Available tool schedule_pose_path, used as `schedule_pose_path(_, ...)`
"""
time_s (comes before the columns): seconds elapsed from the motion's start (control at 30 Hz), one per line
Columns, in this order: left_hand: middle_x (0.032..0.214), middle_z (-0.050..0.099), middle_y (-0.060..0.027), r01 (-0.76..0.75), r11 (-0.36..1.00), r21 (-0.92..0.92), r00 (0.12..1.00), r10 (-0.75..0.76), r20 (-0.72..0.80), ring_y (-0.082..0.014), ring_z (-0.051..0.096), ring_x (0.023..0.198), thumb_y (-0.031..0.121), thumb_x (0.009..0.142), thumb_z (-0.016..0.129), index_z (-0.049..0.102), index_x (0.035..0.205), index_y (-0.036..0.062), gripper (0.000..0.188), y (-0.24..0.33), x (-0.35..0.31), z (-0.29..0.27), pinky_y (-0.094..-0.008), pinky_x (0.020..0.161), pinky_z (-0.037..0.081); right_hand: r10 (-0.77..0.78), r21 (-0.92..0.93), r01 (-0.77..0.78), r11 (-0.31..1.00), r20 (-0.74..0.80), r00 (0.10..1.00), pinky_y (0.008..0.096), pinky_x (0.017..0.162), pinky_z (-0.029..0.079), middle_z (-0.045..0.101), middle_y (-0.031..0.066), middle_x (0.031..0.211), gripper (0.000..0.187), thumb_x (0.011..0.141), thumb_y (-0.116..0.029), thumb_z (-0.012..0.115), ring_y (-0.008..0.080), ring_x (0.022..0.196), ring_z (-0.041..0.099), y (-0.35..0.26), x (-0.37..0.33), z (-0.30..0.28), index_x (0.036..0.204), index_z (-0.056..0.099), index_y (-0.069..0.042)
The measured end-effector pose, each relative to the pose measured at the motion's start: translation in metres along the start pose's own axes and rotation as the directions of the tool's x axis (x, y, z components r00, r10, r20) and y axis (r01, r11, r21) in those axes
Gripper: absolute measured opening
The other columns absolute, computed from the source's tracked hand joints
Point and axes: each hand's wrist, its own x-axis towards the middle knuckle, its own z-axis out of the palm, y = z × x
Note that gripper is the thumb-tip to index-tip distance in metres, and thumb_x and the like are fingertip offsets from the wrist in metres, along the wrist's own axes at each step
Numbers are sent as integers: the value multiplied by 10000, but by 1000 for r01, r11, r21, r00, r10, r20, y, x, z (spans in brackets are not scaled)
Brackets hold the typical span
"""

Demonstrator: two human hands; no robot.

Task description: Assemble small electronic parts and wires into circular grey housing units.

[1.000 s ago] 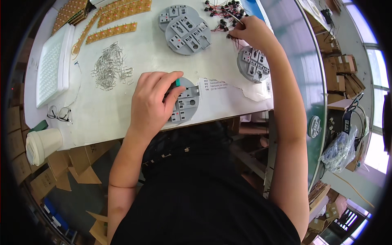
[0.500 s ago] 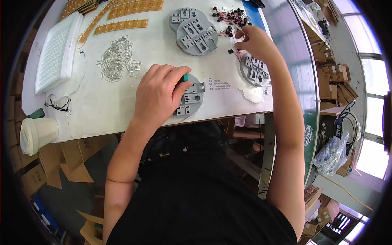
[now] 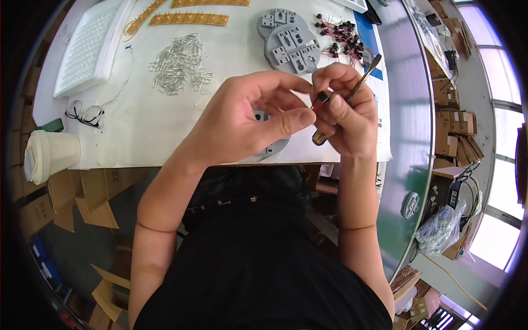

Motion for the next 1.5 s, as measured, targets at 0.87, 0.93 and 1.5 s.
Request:
schedule_pose_path(0.87,858,714,-8,15,946,323,992,27,-125,-78,603,754,68,932,821,777,1002,1,106,-13,-32,-3,-237,717,481,-198,-829,167,533,69,978,308,712,550,739,75,1050,221,904,59,783,198,889,708,32,-43,4,1102,725,-22)
schedule_pose_path(0.93,847,725,-26,-81,918,388,969,164,-186,-89,602,732,57,906,843,785,995,5,119,-10,-30,7,-240,707,482,-178,-810,95,578,-11,984,298,692,543,743,64,1029,221,913,43,794,174,857,704,37,-46,3,1113,730,-23)
schedule_pose_path(1.5,767,715,-95,13,769,639,981,115,-158,-248,618,704,137,904,811,754,843,29,137,-27,-35,0,-362,667,510,-52,-932,-46,360,-70,996,319,729,581,746,98,1156,181,907,49,796,172,872,739,22,-47,9,1074,744,1)
